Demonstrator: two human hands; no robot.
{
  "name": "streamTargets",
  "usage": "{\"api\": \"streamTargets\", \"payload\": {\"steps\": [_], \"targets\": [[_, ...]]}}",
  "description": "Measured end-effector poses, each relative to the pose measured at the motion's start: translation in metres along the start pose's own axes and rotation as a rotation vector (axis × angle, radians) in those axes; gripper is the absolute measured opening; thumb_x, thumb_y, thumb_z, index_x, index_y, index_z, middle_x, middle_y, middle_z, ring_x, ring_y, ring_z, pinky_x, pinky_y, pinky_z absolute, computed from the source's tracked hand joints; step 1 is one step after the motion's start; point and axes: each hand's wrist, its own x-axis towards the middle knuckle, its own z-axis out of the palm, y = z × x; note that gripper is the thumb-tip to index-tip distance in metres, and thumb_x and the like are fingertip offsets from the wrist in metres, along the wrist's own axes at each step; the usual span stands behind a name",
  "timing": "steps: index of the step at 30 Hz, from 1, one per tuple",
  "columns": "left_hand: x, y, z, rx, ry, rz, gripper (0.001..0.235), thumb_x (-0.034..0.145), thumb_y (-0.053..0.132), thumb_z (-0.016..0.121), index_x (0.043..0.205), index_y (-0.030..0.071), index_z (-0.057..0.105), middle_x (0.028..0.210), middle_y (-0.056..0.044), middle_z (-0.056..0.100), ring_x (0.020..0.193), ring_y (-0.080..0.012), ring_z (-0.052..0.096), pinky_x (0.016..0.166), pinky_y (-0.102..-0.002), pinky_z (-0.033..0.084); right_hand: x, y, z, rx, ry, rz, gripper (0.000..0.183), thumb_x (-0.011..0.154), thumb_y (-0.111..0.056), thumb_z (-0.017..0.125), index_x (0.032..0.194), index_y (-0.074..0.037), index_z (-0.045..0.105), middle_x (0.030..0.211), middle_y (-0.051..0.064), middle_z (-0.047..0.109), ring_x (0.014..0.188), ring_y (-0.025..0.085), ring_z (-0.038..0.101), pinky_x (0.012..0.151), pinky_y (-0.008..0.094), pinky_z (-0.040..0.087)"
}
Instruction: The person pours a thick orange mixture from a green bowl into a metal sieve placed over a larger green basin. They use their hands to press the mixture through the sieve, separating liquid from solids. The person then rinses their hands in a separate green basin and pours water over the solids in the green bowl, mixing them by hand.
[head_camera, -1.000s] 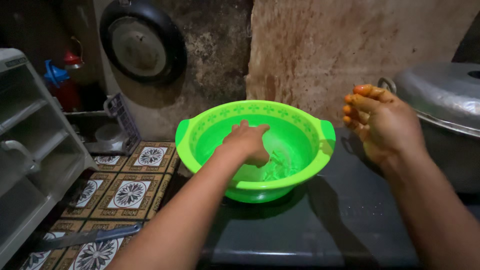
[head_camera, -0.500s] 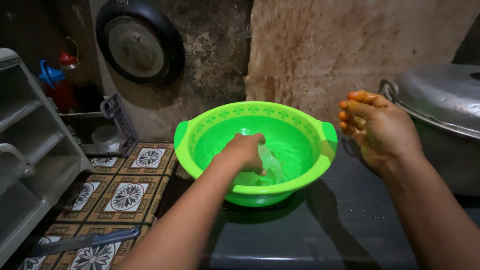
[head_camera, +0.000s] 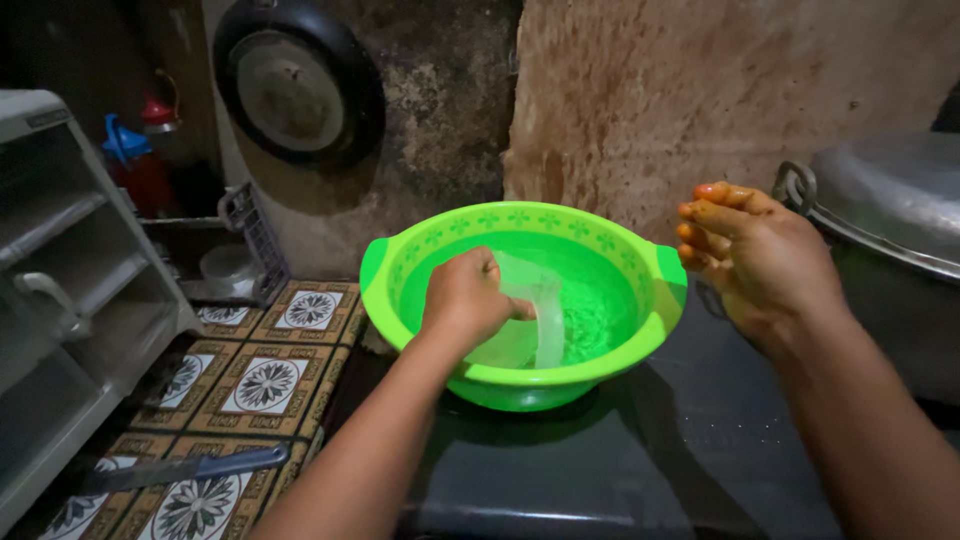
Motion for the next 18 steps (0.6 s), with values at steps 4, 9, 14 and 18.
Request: {"api": "streamTargets", "payload": {"steps": [4,9,14,18], "targets": [[-0.003,0.0,-0.001,-0.111,0.151,0.082,0.059,0.05,0.028,0.1,0.069,0.01,0.048,0.063,-0.009,0.061,0.058,-0.0211,0.059,0.058,-0.039,0.052,0.0,0.002,0.008,0.025,-0.041,0.017,0.016,0.097,-0.008,0.062,0.113,-0.009,0.059,0.101,0.007,0.064,0.089,0.018,0.063,0.08,0.034,0.051],[-0.006,0.004,-0.013,-0.103,0.28,0.096,0.06,0.052,0.034,0.1,0.071,0.009,0.049,0.064,-0.012,0.062,0.058,-0.0225,0.059,0.061,-0.039,0.052,0.0,0.0,0.02,0.006,-0.08,0.018,0.016,0.096,-0.006,0.061,0.112,-0.009,0.058,0.102,0.007,0.065,0.088,0.018,0.062,0.08,0.033,0.053],[-0.014,0.013,-0.038,-0.201,0.496,0.215,0.059,0.052,0.034,0.1,0.071,0.008,0.05,0.067,-0.01,0.064,0.06,-0.021,0.059,0.061,-0.038,0.053,-0.003,0.001,0.034,0.028,-0.109,0.06,0.018,0.095,-0.005,0.062,0.112,-0.01,0.058,0.102,0.006,0.065,0.09,0.017,0.063,0.078,0.031,0.053],[-0.026,0.023,-0.077,-0.208,0.583,0.297,0.056,0.057,0.032,0.098,0.072,0.008,0.05,0.067,-0.008,0.064,0.063,-0.0159,0.058,0.06,-0.035,0.052,-0.006,0.004,0.053,0.011,-0.177,0.061,0.018,0.096,-0.006,0.062,0.113,-0.01,0.058,0.102,0.007,0.065,0.088,0.017,0.062,0.077,0.032,0.052]]}}
